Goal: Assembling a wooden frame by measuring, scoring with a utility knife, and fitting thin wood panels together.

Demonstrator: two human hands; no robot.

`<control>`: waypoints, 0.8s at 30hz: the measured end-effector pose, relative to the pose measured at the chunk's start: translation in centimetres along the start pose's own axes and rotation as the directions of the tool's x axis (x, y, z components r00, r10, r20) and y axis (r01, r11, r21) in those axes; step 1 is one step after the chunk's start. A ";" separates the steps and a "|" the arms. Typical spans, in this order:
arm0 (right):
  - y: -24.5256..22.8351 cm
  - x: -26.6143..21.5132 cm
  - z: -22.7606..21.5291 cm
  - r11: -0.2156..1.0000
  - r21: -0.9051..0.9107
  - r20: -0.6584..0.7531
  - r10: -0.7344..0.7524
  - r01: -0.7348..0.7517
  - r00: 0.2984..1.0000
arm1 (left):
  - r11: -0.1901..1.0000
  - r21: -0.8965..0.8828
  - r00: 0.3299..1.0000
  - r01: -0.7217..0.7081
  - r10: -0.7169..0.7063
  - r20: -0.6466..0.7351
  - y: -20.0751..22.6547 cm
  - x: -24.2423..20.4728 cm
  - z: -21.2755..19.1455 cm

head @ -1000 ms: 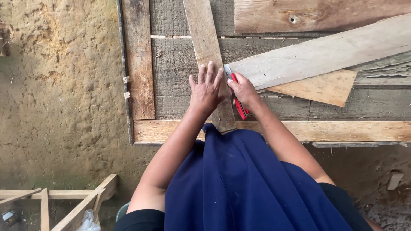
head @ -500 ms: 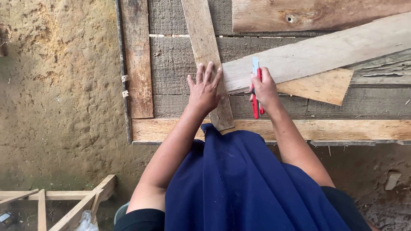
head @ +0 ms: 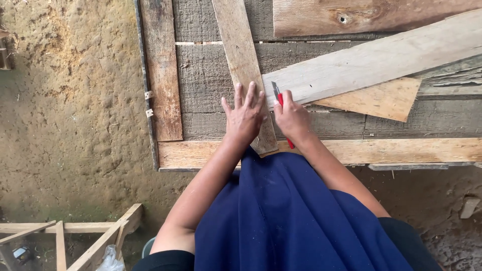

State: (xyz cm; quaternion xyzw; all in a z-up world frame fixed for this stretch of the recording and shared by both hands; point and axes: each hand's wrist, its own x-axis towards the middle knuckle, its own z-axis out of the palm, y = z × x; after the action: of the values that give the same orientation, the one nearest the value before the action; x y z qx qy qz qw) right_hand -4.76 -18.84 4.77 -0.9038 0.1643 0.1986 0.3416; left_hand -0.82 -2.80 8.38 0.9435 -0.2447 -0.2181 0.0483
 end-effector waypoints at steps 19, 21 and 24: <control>-5.1 2.0 -0.1 0.985 -0.163 0.033 0.061 -0.055 0.998 | 0.997 0.069 0.996 0.026 -0.031 0.080 -0.5 1.0 2.1; -5.0 1.9 -0.5 0.982 -0.189 0.085 0.035 -0.018 0.996 | 0.997 0.069 0.995 0.033 -0.039 0.093 -0.3 1.0 2.2; -4.8 2.3 0.0 0.974 -0.227 0.087 0.037 -0.017 0.996 | 0.997 0.073 0.994 0.035 -0.042 0.100 -0.3 0.9 2.1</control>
State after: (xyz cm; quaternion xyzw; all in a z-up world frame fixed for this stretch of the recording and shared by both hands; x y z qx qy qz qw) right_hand -0.66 -15.80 6.38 -0.9245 0.1372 0.2614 0.2412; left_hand -0.90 -2.95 6.09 0.9369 -0.2362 -0.2577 -0.0023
